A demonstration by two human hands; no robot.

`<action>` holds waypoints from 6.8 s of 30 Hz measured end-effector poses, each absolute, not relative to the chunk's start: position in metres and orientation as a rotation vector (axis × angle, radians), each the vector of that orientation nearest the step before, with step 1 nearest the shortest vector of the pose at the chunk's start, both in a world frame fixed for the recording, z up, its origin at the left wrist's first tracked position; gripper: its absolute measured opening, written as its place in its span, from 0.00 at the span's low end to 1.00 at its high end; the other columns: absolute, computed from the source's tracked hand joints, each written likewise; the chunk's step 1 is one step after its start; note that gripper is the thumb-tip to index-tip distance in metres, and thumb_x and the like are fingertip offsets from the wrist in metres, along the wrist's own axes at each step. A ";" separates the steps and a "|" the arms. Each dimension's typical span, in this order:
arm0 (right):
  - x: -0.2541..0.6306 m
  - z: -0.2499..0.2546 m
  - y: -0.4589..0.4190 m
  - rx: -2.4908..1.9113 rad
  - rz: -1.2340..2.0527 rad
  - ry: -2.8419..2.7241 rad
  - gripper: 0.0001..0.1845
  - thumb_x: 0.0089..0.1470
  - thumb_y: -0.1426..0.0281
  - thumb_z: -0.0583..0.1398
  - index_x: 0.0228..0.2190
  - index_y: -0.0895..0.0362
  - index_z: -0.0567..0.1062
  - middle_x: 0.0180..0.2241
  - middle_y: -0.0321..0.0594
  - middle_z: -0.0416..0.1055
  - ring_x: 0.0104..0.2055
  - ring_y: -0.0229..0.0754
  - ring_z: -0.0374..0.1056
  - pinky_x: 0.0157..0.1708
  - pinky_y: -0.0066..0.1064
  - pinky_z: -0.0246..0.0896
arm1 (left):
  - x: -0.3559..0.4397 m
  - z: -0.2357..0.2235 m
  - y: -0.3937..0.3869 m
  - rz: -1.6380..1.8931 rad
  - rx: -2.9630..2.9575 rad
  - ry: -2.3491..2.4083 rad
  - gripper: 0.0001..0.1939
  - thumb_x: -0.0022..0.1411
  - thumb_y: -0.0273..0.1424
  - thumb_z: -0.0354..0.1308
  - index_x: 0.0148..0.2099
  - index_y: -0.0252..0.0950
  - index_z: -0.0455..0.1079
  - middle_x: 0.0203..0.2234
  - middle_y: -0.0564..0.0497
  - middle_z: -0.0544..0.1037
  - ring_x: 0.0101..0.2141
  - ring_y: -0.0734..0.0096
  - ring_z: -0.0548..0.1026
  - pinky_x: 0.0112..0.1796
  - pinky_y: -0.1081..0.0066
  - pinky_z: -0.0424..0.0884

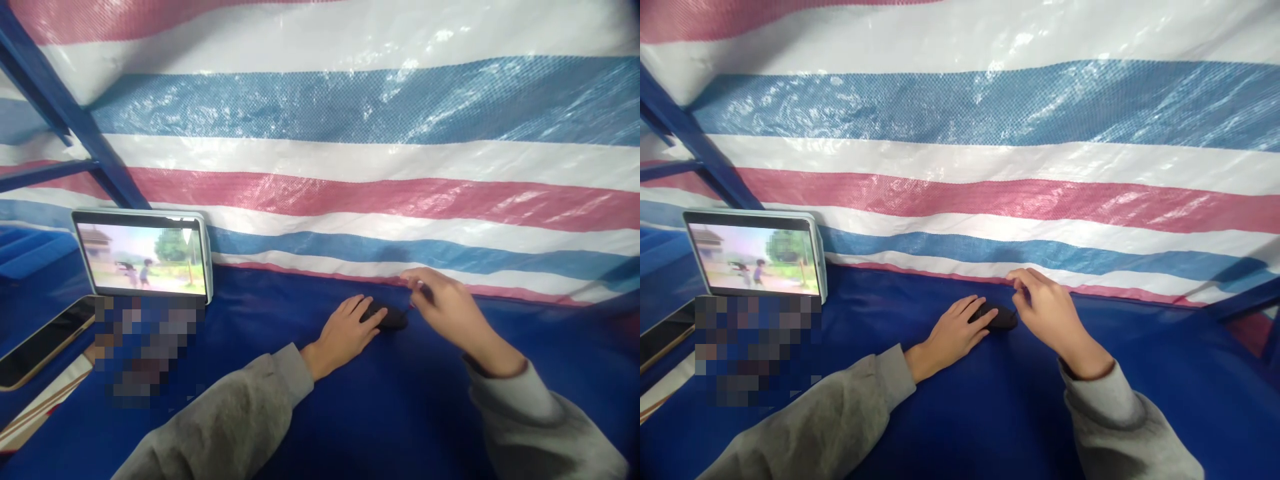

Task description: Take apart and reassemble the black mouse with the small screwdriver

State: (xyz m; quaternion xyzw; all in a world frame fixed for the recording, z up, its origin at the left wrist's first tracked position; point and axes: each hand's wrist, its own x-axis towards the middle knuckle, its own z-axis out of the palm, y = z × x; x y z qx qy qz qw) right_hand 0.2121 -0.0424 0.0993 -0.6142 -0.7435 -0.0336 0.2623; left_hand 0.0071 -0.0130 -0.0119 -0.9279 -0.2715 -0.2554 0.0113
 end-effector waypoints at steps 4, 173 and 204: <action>0.212 0.104 -0.043 -1.671 -0.019 -2.027 0.12 0.59 0.68 0.51 0.37 0.53 0.75 0.29 0.39 0.77 0.29 0.44 0.73 0.32 0.33 0.64 | 0.007 -0.013 -0.013 -0.804 -2.903 -0.845 0.22 0.72 0.37 0.48 0.65 0.42 0.59 0.60 0.41 0.65 0.61 0.53 0.64 0.57 0.53 0.66; 0.219 0.008 -0.075 -1.319 -0.524 -1.137 0.28 0.53 0.65 0.65 0.54 0.61 0.70 0.37 0.45 0.74 0.31 0.43 0.74 0.34 0.40 0.73 | 0.024 -0.015 -0.020 -0.832 -3.054 -0.635 0.20 0.74 0.29 0.46 0.65 0.39 0.60 0.62 0.42 0.65 0.64 0.60 0.60 0.58 0.59 0.65; 0.226 0.123 -0.056 -1.917 0.023 -1.944 0.18 0.57 0.56 0.50 0.23 0.52 0.68 0.16 0.36 0.69 0.19 0.42 0.66 0.25 0.33 0.55 | 0.020 0.005 -0.025 -0.806 -2.991 -0.633 0.17 0.71 0.34 0.52 0.60 0.41 0.65 0.48 0.42 0.68 0.55 0.57 0.66 0.51 0.59 0.65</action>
